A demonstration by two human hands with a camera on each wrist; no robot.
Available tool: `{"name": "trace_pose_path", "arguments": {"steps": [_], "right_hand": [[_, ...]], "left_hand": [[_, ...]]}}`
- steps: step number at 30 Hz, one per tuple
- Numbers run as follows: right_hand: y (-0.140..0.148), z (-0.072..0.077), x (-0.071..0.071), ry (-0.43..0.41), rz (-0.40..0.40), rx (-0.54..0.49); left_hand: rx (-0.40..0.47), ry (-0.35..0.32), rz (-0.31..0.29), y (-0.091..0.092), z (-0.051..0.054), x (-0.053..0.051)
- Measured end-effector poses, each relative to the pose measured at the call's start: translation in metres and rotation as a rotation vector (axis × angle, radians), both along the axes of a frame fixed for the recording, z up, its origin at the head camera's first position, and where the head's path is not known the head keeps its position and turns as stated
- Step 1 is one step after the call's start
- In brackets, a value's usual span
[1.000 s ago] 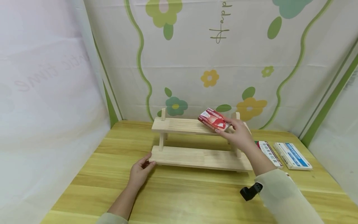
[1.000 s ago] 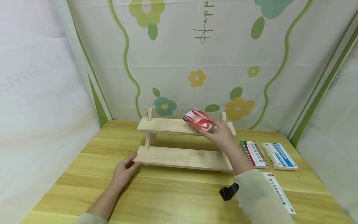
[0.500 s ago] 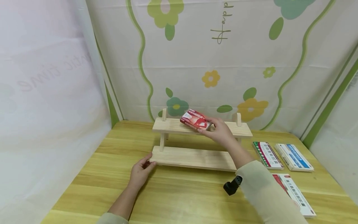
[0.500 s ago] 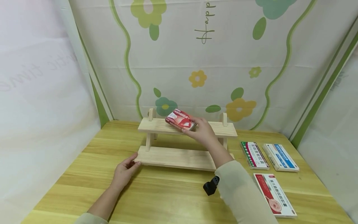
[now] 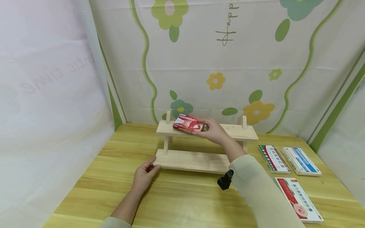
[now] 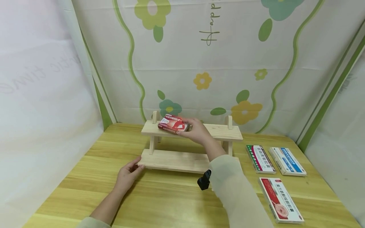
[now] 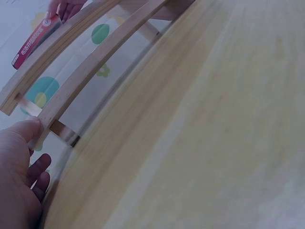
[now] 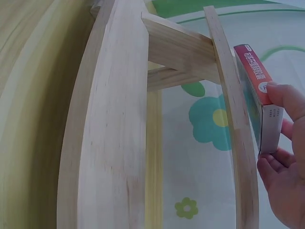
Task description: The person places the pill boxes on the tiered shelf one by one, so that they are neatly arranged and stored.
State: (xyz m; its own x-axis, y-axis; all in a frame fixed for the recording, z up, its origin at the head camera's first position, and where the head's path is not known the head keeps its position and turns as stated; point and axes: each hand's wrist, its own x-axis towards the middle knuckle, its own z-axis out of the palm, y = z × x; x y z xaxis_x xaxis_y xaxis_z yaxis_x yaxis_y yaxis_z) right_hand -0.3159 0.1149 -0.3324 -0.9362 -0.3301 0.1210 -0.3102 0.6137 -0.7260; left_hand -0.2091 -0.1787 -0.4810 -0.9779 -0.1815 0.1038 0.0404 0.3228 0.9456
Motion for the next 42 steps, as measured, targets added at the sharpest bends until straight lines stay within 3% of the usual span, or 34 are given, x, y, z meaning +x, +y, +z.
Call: {"name": "trace_pose_path", "arguments": {"steps": [9,20,28,35,42], "right_hand": [[-0.011,-0.002,-0.002,-0.011,0.05,-0.019],[-0.012,-0.002,0.0,-0.061,0.035,-0.007],[-0.008,-0.004,0.0,0.004,-0.006,0.058],[-0.005,-0.008,-0.001,0.015,-0.005,0.009],[-0.006,-0.009,-0.002,0.032,-0.011,0.024]], "left_hand": [[0.006,-0.003,0.001,0.001,0.002,0.001],[0.022,0.003,-0.016,0.002,0.005,0.004],[0.016,0.008,-0.01,0.0,0.002,0.002],[0.012,0.015,-0.006,0.0,0.001,0.001],[0.0,0.053,-0.007,-0.001,-0.001,0.001]]}}
